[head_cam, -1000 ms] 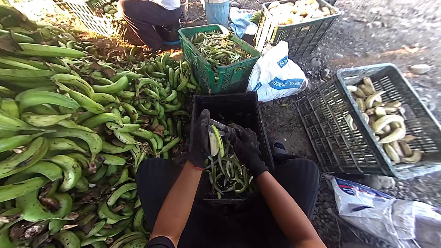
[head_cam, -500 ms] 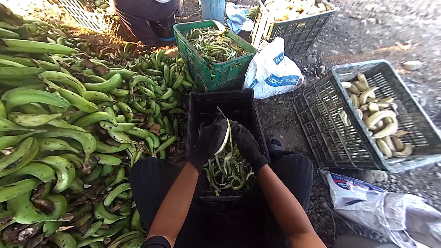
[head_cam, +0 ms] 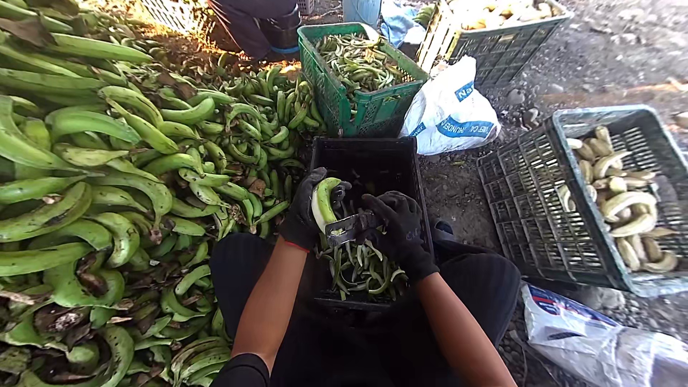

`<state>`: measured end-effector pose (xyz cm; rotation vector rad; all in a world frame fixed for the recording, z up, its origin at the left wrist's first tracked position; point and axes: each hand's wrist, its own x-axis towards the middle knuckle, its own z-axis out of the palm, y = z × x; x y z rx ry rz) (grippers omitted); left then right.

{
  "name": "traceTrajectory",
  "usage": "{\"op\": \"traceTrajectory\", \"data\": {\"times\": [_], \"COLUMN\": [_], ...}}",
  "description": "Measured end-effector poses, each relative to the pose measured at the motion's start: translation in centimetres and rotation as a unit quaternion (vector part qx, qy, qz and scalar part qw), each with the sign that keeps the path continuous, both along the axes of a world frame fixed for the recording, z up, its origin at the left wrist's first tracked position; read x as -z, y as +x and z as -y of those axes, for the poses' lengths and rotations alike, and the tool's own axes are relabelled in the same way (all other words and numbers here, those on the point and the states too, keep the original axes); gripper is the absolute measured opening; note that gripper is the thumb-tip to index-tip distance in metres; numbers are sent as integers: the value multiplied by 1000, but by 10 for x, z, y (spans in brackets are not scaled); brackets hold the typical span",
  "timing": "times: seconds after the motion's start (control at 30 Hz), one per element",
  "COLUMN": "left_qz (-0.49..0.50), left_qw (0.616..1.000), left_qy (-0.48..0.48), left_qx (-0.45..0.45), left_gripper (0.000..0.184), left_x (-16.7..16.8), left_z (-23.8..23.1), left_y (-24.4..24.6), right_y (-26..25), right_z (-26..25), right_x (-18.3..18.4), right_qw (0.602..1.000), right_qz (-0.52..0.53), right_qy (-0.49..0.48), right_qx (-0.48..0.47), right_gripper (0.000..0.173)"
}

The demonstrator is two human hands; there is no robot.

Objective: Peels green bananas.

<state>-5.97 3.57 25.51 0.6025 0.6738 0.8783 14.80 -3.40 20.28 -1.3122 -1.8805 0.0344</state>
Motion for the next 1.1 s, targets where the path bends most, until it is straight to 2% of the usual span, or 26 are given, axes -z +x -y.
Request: {"op": "traceTrajectory", "data": {"times": [0.07,0.13,0.23,0.3,0.37,0.47,0.53,0.63,0.73,0.8,0.9,1.0,1.1], "left_qz": [-66,-161,-301,-377,-435,-511,-462,-296,-150,-110,-110,-206,-278], "left_qw": [998,985,935,887,849,797,833,930,977,987,991,973,947], "left_qy": [8,20,133,220,261,311,301,205,134,86,62,92,143], "left_qx": [-16,-54,-131,-148,-144,-76,-58,-78,-78,-76,-51,-45,-66], "left_gripper": [52,53,66,69,67,46,47,63,58,49,47,54,57], "left_x": [-1,0,9,14,16,2,-2,13,4,-5,-6,5,22], "left_z": [5,10,19,21,20,27,31,17,8,7,11,17,18], "left_y": [5,14,31,36,39,50,54,36,12,2,-8,-2,7], "right_y": [-4,-11,-16,-17,-18,-14,-9,3,14,17,14,2,-16], "right_z": [5,7,-3,-6,-6,-12,-17,-16,-11,-6,-1,1,-3], "right_x": [-5,-13,-18,-17,-18,-17,-12,-14,-21,-22,-20,-19,-22], "right_qw": [998,982,929,909,899,874,866,894,949,969,979,976,946], "right_qz": [-4,-38,-142,-197,-218,-255,-280,-270,-118,-37,5,18,-69], "right_qy": [-59,-176,-335,-362,-376,-407,-405,-352,-292,-239,-189,-218,-299], "right_qx": [24,58,73,56,60,75,83,60,-1,-49,-78,-19,102], "right_gripper": [67,62,50,44,44,52,54,56,58,63,66,56,56]}}
